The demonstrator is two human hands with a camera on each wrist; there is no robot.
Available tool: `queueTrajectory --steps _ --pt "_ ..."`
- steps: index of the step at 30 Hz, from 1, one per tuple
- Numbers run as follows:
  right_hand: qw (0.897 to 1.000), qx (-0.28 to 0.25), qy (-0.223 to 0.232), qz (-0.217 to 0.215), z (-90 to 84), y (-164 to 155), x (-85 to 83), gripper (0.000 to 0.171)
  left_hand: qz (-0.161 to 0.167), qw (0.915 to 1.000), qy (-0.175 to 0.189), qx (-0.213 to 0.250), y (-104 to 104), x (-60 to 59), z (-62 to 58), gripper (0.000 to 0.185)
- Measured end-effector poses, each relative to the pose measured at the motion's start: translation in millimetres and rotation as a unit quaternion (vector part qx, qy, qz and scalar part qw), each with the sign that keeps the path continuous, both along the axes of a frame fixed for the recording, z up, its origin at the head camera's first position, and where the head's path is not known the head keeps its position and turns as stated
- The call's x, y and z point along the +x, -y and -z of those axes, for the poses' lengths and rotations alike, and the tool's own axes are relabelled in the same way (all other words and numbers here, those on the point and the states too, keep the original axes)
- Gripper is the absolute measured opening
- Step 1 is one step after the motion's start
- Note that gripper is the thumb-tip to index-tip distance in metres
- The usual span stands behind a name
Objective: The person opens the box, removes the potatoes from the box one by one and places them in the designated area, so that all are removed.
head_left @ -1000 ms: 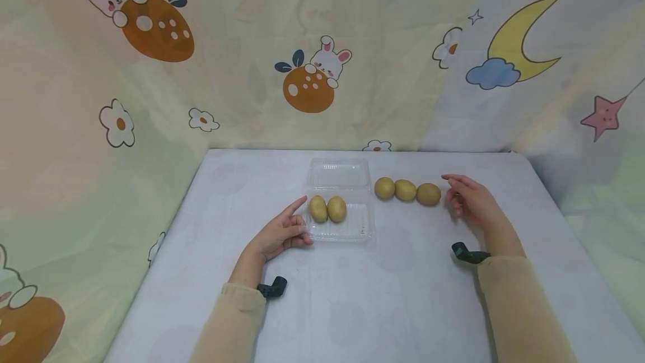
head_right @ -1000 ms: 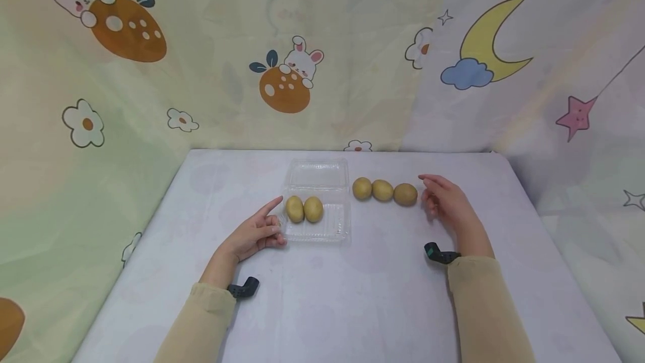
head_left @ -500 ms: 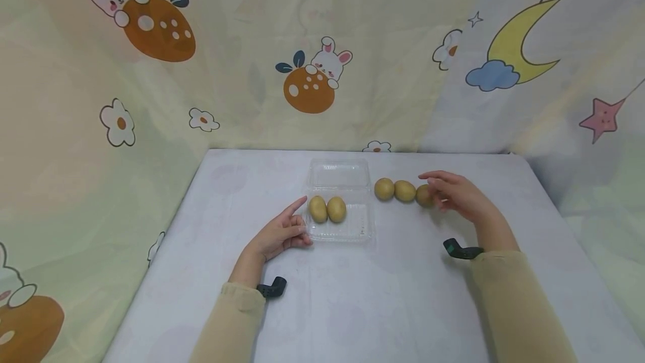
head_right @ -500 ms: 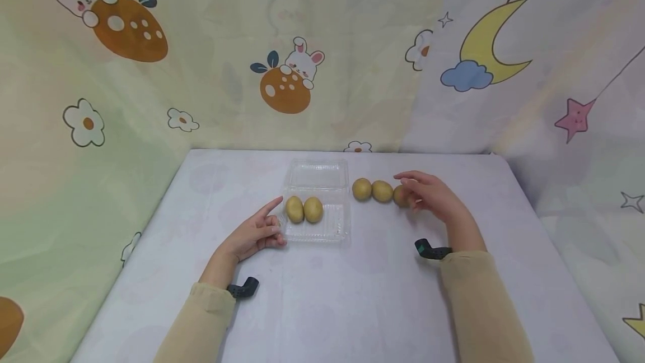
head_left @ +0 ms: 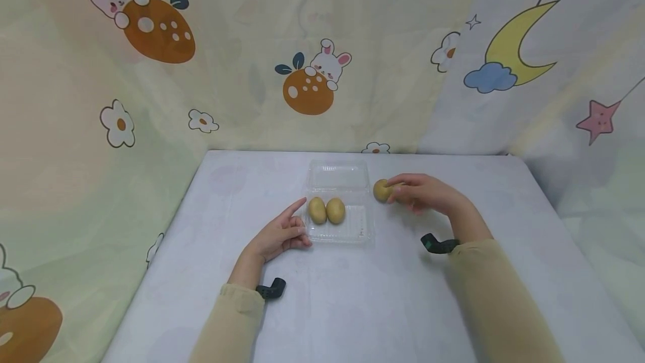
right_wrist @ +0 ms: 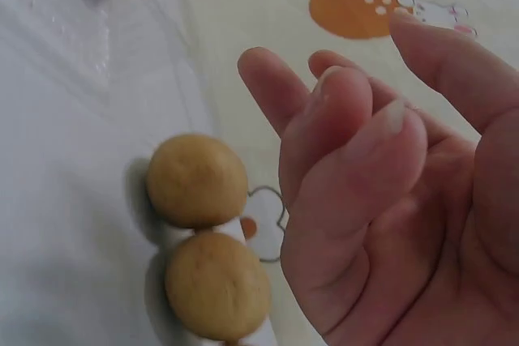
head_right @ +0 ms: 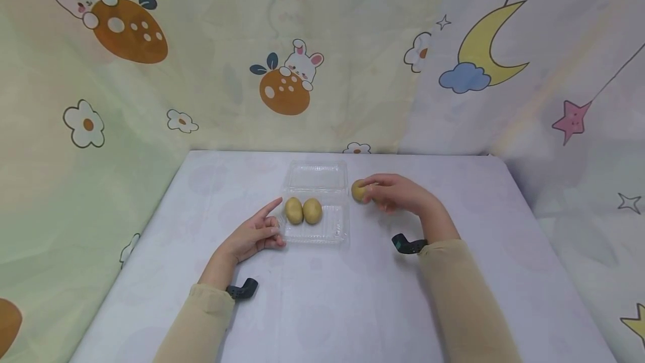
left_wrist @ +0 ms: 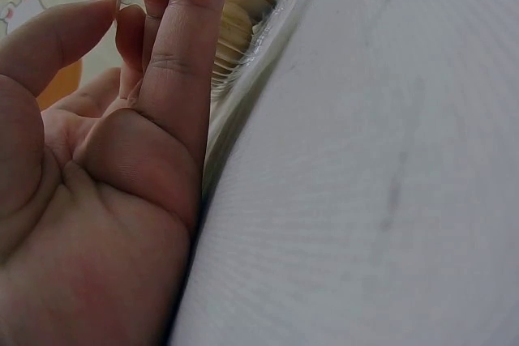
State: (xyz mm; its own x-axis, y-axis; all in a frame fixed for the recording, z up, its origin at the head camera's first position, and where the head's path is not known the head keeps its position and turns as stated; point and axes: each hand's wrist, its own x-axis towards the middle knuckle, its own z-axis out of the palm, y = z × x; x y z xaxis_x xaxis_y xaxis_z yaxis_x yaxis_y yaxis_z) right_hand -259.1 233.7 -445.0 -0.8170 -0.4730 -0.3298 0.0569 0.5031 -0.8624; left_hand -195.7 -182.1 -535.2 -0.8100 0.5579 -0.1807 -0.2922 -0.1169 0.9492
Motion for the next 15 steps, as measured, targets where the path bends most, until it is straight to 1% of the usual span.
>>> queueTrajectory --steps 4,8,12,15 --pt "1.0 0.013 0.001 -0.027 -1.9 18.5 -2.8 0.034 0.002 1.0 0.0 0.007 0.2 0.2 0.1 0.078" --pt "0.999 0.013 0.012 -0.048 -5.3 35.2 -4.0 0.031 0.004 1.0 -0.001 0.008 0.7 0.1 0.0 0.077" --pt "0.997 0.018 0.022 -0.067 -6.7 49.1 -6.2 0.033 0.005 1.0 -0.002 0.004 1.0 -0.3 0.3 0.077" --pt "0.996 0.028 0.037 -0.073 -7.0 57.8 -7.6 0.038 0.006 1.0 -0.005 0.003 0.8 -0.5 0.9 0.077"
